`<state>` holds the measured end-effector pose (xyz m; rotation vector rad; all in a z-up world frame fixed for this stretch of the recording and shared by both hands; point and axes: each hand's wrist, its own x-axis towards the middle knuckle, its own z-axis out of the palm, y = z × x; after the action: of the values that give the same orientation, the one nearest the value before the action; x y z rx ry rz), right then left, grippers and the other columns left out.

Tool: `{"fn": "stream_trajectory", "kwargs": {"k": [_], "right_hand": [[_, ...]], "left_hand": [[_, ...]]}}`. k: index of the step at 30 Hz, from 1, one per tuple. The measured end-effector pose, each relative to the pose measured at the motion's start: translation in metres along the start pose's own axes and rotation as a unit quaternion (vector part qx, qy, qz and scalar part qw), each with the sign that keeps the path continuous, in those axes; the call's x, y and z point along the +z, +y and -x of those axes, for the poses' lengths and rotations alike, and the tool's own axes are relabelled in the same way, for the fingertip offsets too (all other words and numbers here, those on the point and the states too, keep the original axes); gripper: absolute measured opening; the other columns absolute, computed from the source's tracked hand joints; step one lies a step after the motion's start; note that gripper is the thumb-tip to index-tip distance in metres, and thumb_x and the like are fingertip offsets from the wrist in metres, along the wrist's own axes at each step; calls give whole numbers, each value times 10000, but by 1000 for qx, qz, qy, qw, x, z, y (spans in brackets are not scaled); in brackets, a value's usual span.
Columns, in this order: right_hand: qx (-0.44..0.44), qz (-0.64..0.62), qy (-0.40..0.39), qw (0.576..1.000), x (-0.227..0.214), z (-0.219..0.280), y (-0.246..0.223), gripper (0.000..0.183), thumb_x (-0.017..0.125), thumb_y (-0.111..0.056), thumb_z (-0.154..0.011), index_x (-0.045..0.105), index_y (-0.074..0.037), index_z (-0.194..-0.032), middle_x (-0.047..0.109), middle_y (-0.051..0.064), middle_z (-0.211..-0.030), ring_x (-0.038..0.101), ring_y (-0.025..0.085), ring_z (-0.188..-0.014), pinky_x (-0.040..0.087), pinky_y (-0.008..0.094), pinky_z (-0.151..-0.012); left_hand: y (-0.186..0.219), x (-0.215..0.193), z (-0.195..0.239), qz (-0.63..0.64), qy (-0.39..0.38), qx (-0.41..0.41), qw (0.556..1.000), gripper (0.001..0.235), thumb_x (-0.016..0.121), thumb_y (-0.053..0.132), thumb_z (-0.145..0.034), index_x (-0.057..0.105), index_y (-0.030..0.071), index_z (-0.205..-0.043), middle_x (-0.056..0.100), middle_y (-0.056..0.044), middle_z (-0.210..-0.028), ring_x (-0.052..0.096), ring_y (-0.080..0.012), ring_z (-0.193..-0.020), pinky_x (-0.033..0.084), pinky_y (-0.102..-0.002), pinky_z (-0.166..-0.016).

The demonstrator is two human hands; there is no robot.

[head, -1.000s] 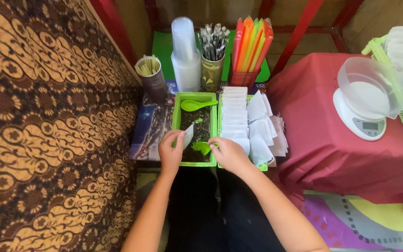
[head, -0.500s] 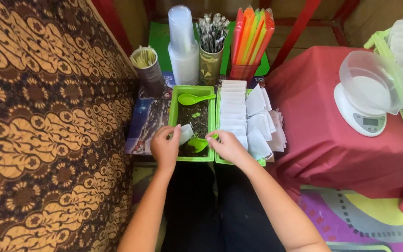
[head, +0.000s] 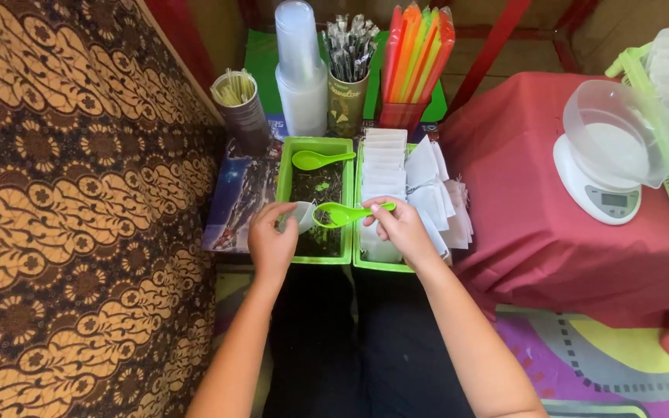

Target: The person scoops loose tea leaves from a green tray using a green plastic spoon and pours them into white tea bags. They then fold the top of the filled bags and place them into a green basket. The person repeats this process for multiple tea bags.

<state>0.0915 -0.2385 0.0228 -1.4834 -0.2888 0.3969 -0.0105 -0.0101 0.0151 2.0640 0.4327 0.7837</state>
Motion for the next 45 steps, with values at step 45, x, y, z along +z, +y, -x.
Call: {"fn": "stream_trajectory", "kwargs": {"k": [45], "right_hand": [[-255, 305, -148, 905, 45, 33, -80, 240, 577, -8, -981, 719, -25, -1173, 711, 169, -1052, 691, 319, -1034, 556, 437, -936]], "left_hand": [[-9, 10, -11, 117, -239, 3, 964, 969, 839, 24, -647, 445, 122, -1528, 645, -183, -1354, 501, -398, -1363, 285, -574, -1196]]}}
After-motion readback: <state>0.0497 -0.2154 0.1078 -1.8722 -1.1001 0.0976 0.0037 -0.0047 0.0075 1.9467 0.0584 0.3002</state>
